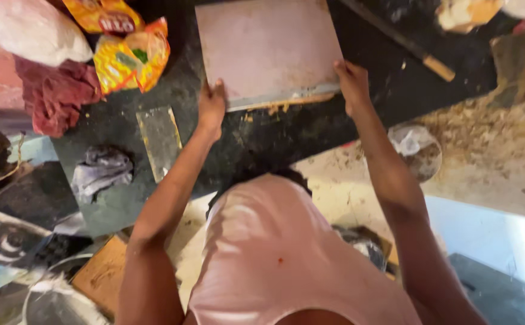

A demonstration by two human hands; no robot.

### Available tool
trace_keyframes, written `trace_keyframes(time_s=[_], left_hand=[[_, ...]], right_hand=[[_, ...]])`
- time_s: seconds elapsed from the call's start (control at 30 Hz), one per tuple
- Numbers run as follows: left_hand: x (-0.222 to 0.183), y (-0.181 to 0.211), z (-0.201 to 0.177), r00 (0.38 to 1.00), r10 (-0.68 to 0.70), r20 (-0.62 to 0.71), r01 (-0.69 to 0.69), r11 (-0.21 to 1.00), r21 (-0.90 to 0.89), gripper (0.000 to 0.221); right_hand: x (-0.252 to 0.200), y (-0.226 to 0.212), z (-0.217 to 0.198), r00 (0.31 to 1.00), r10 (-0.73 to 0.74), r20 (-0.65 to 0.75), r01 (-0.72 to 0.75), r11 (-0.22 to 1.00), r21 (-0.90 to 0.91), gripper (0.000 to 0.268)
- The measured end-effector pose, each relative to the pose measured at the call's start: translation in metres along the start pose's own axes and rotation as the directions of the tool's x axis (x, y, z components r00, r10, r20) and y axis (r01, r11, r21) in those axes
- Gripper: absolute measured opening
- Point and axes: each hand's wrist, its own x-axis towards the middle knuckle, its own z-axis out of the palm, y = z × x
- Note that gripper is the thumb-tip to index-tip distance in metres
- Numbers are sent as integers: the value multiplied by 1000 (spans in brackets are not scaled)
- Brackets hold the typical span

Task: The person removes a slab of cake from a tray and uses a large knife to cut it into a hexagonal shape, subsequently trimming the edges and slicing the remaining sections into smaller pieces.

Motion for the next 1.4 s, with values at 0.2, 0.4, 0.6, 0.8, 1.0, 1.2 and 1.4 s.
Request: trace_keyframes(time_s=[0.2, 0.4, 0.6, 0.8, 1.0, 1.2, 1.4], left_hand=[[0, 8, -7, 999, 14, 32, -11, 997, -82, 56], [25, 51, 6, 998, 64, -1, -63, 988, -141, 55], [-18, 99, 1, 960, 280, -25, -279, 937, -211, 62], [-170, 75, -36, 922, 377, -89, -387, 888, -249, 76], [-282, 76, -81, 778, 305, -549, -423, 901, -98, 77], [-385, 117, -135, 697, 82, -712, -570, 667, -481, 90], [-460, 124, -203, 625, 22, -780, -541, 733, -413, 68]], right_hand=[[1, -17, -2, 1000, 4, 25, -7, 995, 102, 44], [27, -37, -5, 982, -165, 93, 122, 925, 360, 43], [0, -83, -34, 846, -467, 258, 272, 794, 543, 45], [-49, -117, -24, 813, -342, 472, 32, 835, 549, 57], [-118, -175, 59, 452, -645, 616, 282, 758, 588, 61], [-209, -205, 183, -231, -742, 630, 799, 226, 558, 63], [-286, -196, 301, -914, -316, 254, 398, -585, 706, 40]])
